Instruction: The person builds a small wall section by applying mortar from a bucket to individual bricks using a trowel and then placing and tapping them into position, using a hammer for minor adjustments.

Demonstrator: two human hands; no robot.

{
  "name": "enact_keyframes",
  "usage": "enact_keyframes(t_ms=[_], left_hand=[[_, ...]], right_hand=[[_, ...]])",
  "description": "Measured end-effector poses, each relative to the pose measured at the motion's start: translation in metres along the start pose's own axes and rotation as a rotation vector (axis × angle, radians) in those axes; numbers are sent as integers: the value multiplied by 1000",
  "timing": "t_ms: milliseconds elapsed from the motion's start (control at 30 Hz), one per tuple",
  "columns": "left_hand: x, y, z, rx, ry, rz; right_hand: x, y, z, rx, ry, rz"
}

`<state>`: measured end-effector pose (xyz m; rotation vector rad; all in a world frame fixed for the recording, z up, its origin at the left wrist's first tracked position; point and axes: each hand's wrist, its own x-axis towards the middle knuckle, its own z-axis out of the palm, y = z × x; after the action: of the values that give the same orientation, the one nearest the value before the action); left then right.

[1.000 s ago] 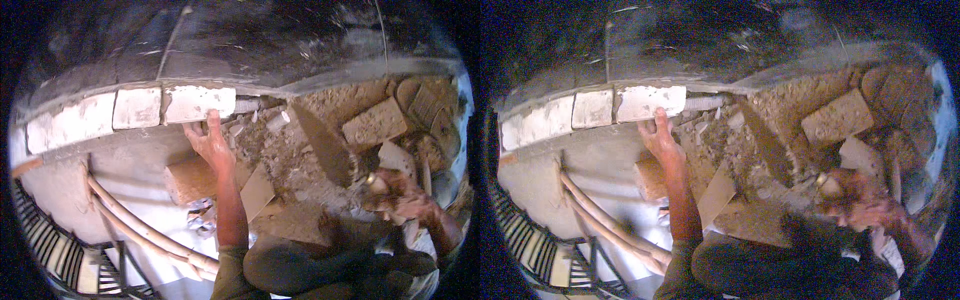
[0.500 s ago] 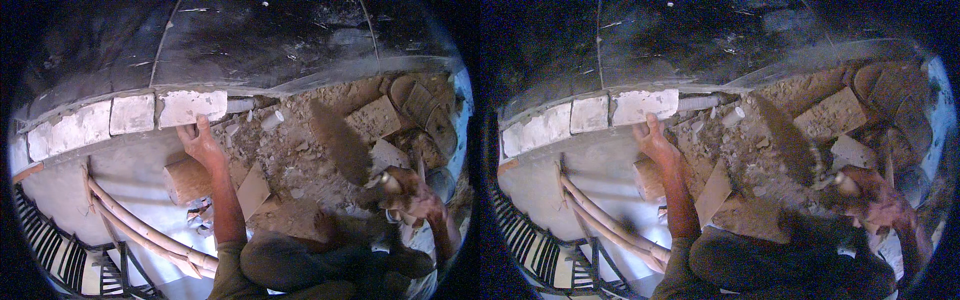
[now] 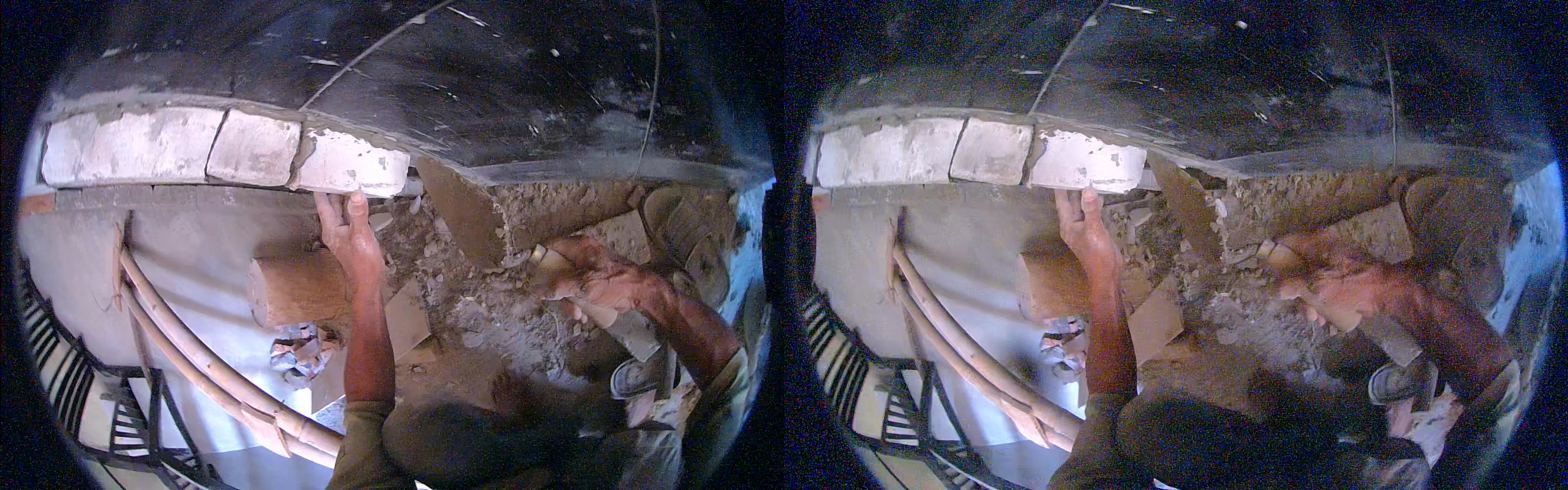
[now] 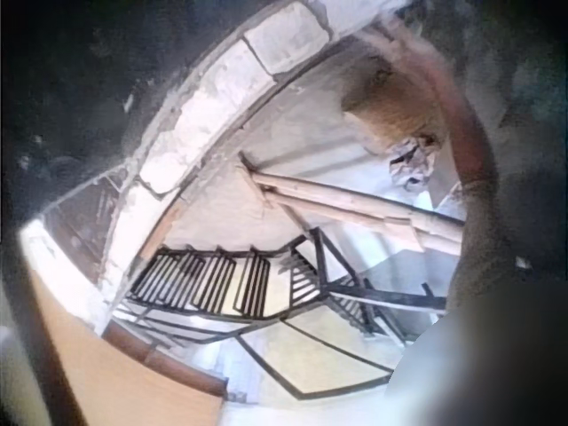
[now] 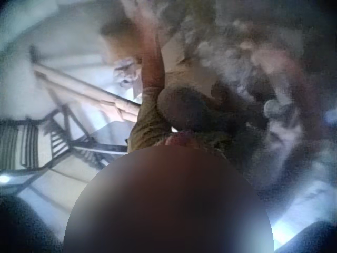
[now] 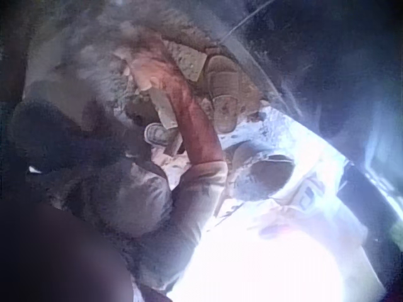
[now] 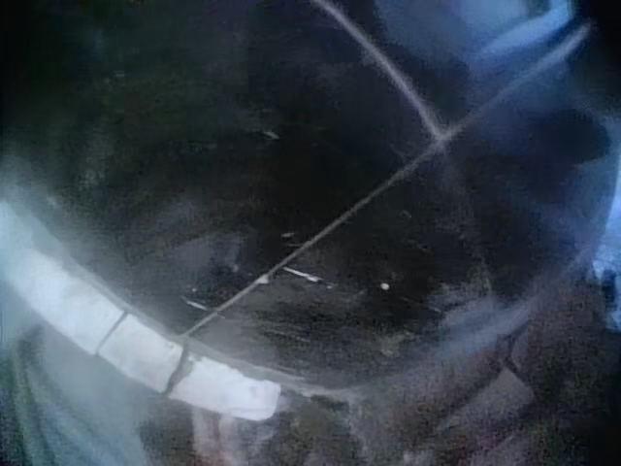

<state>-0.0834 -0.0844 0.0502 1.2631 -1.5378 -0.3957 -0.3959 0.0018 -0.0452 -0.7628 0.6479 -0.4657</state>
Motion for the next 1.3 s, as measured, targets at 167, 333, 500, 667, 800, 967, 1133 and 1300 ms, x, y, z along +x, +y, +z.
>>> enact_keyframes(t_ms=[167, 333, 500, 667, 800, 967, 1133, 1300], left_hand=[[1, -2, -5, -49, 3, -28], [0, 7, -4, -163, 51, -51], [-1, 12, -4, -129, 58, -69], [0, -6, -7, -169, 53, -3], [-4, -13, -8, -75, 106, 7], [0, -15, -10, -125, 84, 17], [-3, -15, -8, -61, 133, -13], [-4, -12, -11, 18, 122, -8]], right_hand=[[18, -12, 9, 11, -125, -105], [24, -40, 17, -169, -85, -140], [25, -33, 12, -40, -98, -86], [18, -32, 18, 163, -5, -16], [13, -56, 37, 68, -77, 0], [9, -59, 48, 241, -45, 119], [5, -66, 66, 305, 7, 145], [2, -79, 79, -44, 57, 48]])
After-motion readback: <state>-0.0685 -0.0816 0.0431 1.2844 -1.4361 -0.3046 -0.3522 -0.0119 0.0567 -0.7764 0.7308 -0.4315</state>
